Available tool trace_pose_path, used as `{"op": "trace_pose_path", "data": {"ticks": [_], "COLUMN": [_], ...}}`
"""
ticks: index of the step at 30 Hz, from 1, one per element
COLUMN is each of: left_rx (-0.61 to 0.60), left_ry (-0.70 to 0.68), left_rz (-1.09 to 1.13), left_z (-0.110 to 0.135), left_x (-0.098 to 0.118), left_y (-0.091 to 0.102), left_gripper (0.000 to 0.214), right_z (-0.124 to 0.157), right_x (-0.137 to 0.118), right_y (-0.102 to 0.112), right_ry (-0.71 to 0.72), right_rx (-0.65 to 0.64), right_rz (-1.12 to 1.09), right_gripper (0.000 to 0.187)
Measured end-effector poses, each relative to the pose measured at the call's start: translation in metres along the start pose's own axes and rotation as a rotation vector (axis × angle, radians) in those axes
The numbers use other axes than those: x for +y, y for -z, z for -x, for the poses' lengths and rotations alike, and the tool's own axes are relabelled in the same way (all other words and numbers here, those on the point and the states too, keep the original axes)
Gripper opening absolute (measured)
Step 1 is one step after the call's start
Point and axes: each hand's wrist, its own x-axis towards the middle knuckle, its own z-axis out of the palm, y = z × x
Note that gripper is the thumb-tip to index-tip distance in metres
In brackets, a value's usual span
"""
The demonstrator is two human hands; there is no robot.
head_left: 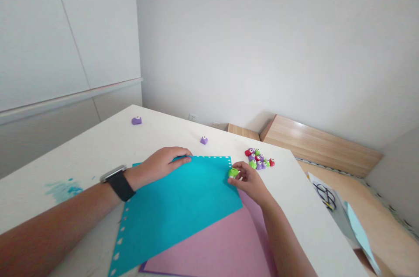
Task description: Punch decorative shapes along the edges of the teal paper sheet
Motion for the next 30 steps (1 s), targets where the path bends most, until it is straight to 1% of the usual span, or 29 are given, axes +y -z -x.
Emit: {"op": "trace_pose_path", "data": {"ticks": [4, 9, 14, 18, 23, 26, 30], "left_rx": [0.028, 0.048, 0.048, 0.035, 0.031, 0.028, 0.010], "left_ry": [-0.038, -0.056, -0.033, -0.006, 0.010, 0.014, 0.010], "left_rz": [-0.046, -0.047, 0.019, 0.065, 0.090, 0.099, 0.109], "left_z": [0.0003, -0.0001, -0.0005, 0.0002, 0.0003, 0.0006, 0.0010], "left_x": [0.0012, 0.0053, 0.0072, 0.0059, 0.0042, 0.0043, 0.0063], "left_y": [0.0024, 0.0032, 0.0034, 0.0036, 0.0033, 0.0039, 0.0049], "left_gripper": [0.033, 0.031, 0.032, 0.031, 0.032, 0.032, 0.033], "right_z": [0.0028, 0.0039, 0.0024, 0.0021, 0.0032, 0.0038, 0.0039], "right_x": [-0.0044, -0.0053, -0.0031, -0.0033, -0.0047, -0.0057, -0.0081], "right_y": [0.0027, 0.0003, -0.0027, -0.0036, -0.0049, -0.0052, -0.0050], "right_ry": [-0.005, 0.000, 0.010, 0.004, 0.006, 0.008, -0.003], "right_rx": [0.003, -0.030, 0.012, -0.022, -0.016, -0.028, -0.045], "right_rz": [0.027, 0.053, -0.029, -0.107, -0.177, -0.194, -0.188], "right_gripper": [0.042, 0.041, 0.045, 0.041, 0.043, 0.039, 0.039]}}
